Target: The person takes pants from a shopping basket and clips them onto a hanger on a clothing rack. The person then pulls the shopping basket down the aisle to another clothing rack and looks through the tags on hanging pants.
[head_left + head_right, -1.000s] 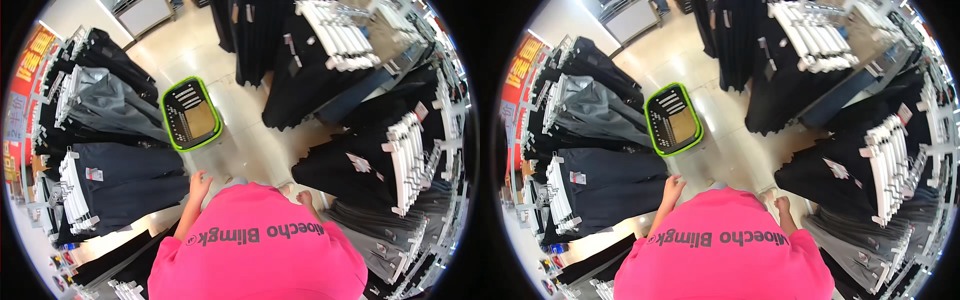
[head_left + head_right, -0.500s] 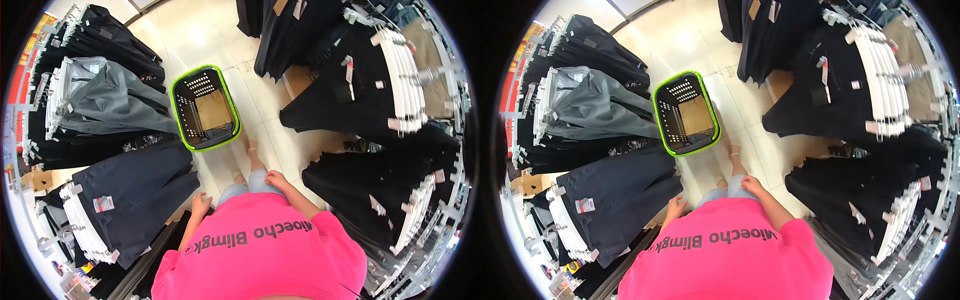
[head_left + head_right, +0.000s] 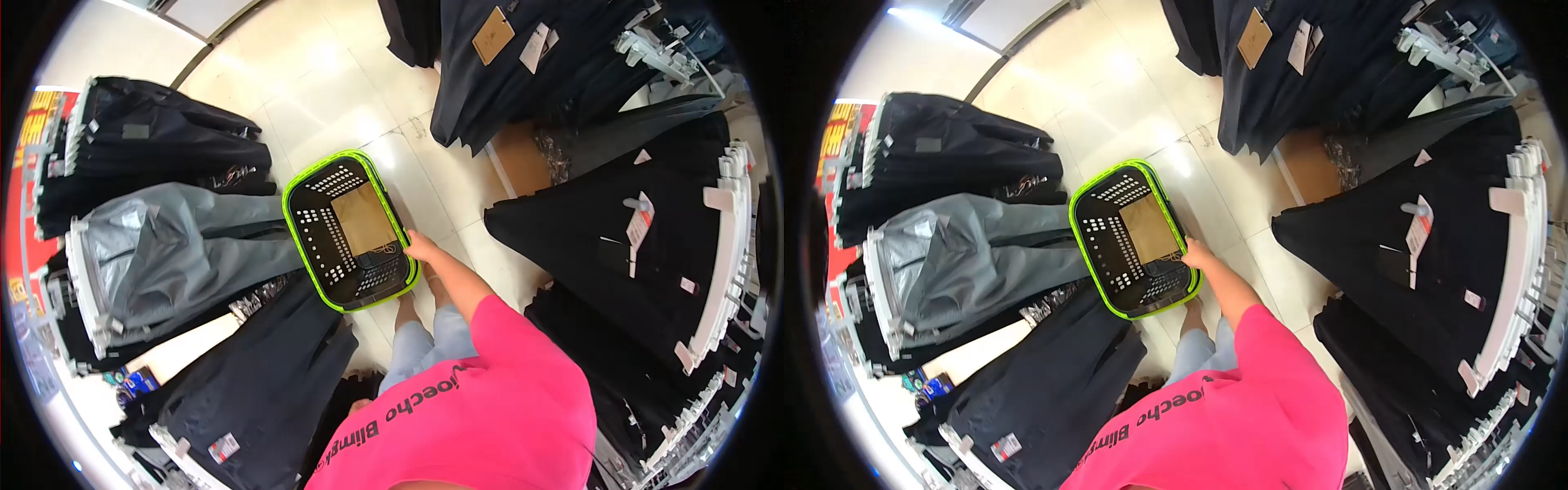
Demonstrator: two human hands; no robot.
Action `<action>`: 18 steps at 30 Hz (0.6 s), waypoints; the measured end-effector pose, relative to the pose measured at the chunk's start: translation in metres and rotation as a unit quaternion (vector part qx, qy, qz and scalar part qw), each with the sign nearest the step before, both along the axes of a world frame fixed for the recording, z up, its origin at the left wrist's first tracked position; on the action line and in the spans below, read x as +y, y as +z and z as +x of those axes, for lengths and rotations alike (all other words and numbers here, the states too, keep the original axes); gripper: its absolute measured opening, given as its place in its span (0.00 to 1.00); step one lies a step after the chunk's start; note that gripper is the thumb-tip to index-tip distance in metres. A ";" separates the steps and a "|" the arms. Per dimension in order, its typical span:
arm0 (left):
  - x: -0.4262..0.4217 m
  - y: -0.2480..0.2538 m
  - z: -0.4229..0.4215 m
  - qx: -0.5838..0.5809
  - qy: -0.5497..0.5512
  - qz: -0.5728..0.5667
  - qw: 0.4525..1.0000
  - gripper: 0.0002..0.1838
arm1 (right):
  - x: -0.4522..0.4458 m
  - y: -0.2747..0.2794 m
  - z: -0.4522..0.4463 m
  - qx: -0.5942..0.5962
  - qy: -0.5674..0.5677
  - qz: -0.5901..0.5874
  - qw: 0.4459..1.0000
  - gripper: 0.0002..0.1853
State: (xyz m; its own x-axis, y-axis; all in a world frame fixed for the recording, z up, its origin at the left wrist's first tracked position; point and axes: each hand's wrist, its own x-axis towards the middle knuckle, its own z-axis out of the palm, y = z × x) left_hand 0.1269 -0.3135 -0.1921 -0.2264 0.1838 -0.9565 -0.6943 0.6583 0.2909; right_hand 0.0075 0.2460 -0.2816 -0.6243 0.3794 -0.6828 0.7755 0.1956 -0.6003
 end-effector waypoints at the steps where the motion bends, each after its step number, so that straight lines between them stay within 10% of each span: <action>1: 0.009 0.009 -0.004 -0.001 0.004 -0.025 1.000 0.13 | 0.000 -0.013 -0.010 0.001 -0.002 0.010 1.000 0.31; 18: 0.087 0.078 -0.110 0.044 0.061 -0.104 0.992 0.14 | -0.027 -0.078 -0.041 -0.071 -0.109 0.018 0.991 0.23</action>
